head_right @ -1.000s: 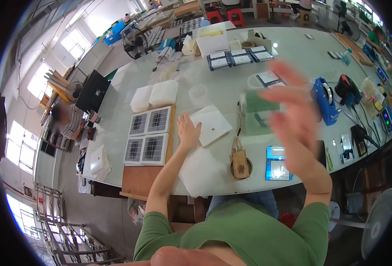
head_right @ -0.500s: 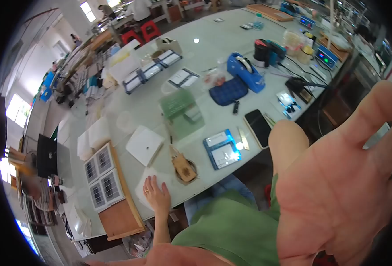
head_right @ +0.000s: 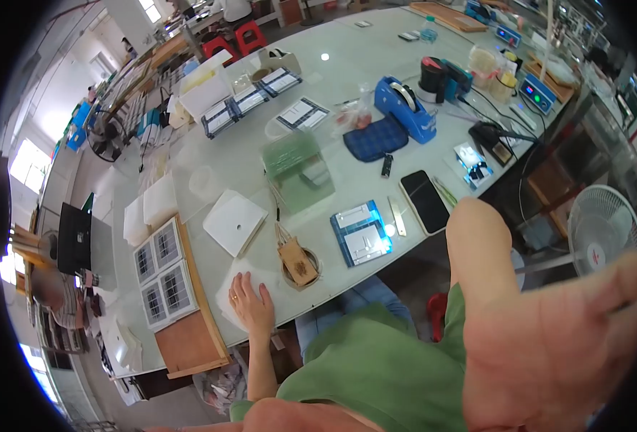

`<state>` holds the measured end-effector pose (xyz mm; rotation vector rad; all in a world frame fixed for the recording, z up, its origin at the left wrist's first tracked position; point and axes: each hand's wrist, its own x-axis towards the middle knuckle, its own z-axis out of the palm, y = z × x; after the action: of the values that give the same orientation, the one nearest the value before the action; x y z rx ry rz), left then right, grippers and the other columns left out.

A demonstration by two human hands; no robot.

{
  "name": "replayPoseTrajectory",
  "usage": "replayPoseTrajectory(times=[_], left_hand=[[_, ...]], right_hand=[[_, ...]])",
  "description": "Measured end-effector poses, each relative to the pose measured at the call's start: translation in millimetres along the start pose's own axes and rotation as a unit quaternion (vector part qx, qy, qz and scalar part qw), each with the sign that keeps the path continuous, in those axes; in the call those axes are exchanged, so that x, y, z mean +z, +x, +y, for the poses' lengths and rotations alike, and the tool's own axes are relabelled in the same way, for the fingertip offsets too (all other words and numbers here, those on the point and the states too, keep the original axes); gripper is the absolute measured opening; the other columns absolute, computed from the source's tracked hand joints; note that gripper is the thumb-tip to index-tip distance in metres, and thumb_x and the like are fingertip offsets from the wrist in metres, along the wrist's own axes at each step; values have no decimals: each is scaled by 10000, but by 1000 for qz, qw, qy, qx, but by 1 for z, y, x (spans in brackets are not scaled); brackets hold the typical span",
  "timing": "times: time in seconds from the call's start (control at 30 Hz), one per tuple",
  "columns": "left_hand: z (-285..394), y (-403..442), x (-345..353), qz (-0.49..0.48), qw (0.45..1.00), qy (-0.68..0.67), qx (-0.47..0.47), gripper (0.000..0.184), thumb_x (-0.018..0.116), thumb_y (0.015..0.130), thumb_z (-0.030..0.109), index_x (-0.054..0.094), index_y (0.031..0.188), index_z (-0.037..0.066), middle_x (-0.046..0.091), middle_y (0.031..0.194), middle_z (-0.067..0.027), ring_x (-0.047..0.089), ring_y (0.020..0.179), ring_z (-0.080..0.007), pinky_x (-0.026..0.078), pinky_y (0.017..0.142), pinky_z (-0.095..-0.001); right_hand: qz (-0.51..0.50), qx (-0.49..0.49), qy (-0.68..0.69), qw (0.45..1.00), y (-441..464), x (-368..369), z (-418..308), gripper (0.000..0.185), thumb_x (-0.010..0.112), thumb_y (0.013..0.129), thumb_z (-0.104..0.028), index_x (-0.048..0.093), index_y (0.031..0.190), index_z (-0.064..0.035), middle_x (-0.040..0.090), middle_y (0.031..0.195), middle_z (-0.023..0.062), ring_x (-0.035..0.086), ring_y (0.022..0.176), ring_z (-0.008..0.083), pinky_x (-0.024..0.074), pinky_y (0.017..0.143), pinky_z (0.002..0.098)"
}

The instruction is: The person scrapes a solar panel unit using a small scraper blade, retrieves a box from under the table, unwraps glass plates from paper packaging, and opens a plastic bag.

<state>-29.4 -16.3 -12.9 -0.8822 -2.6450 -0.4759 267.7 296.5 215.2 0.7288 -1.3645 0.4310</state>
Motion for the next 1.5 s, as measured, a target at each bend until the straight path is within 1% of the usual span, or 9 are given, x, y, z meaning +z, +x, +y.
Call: replayPoseTrajectory(times=[0.2, 0.23, 0.3, 0.33, 0.37, 0.43, 0.57, 0.93, 1.5], left_hand=[[0, 2, -4, -3, 1000, -14, -11, 425, 580, 817, 178, 478, 1201, 29, 465, 1257, -180, 416, 1207, -337, 286, 1025, -487], [-1, 2, -4, 1, 1000, -15, -22, 425, 580, 817, 178, 478, 1201, 29, 465, 1257, -180, 416, 1207, -337, 286, 1025, -487], [-1, 3, -4, 12, 1000, -22, -15, 404, 574, 813, 147, 483, 1188, 25, 477, 1238, -189, 433, 1180, -349, 291, 1015, -469], [0, 4, -4, 16, 999, -24, -25, 404, 574, 813, 147, 483, 1188, 25, 477, 1238, -189, 433, 1180, -349, 291, 1015, -469], [0, 4, -5, 15, 999, -26, -23, 407, 577, 811, 147, 482, 1188, 28, 479, 1236, -188, 435, 1179, -348, 293, 1014, -474], [1, 4, -6, 14, 999, -27, -27, 409, 580, 808, 148, 481, 1187, 31, 482, 1235, -187, 436, 1179, -348, 296, 1013, -479], [0, 5, -5, 12, 999, -21, -23, 410, 582, 805, 148, 479, 1186, 35, 486, 1229, -188, 438, 1177, -348, 296, 1015, -485], [2, 5, -4, -3, 1000, -15, -19, 430, 594, 788, 165, 491, 1182, 27, 477, 1237, -182, 436, 1190, -340, 299, 1017, -489], [5, -2, 1, 4, 1000, 12, -3, 404, 531, 830, 144, 475, 1203, 0, 455, 1271, -222, 416, 1177, -386, 289, 1011, -486]], right_hand=[[29, -41, 102, 994, 1, 114, 59, 457, 601, 802, -518, 539, 1087, -166, 467, 1200, 85, 363, 1189, 282, 275, 992, 465], [56, 68, -14, 996, -22, 124, 63, 216, 590, 842, -354, 532, 940, -171, 478, 1051, 35, 422, 1077, 234, 335, 925, 431], [-183, 124, -212, 952, -45, 136, 97, 88, 559, 810, -117, 545, 886, -75, 548, 1015, 126, 532, 804, 287, 438, 695, 392], [-185, 158, -139, 960, -78, 145, 123, 94, 576, 771, -69, 519, 845, -60, 558, 981, 156, 544, 813, 289, 440, 707, 377], [-204, 284, -105, 931, -107, 151, 135, 173, 634, 742, -71, 545, 890, -59, 567, 966, 137, 548, 852, 284, 435, 736, 373], [-309, 252, -143, 906, -148, 161, 168, 299, 742, 679, -163, 581, 923, -95, 560, 958, 84, 525, 864, 284, 417, 762, 372], [-445, 241, -186, 842, -183, 174, 194, 501, 761, 647, -316, 551, 1070, -149, 489, 1055, 44, 463, 1000, 255, 374, 835, 386], [-471, 240, -164, 833, -219, 183, 218, 611, 786, 606, -328, 511, 1130, -177, 475, 1069, 53, 445, 1030, 255, 346, 877, 402], [-416, 211, -140, 874, -232, 175, 223, 553, 783, 605, -353, 577, 1094, -196, 499, 1048, 31, 466, 995, 236, 352, 885, 423]])
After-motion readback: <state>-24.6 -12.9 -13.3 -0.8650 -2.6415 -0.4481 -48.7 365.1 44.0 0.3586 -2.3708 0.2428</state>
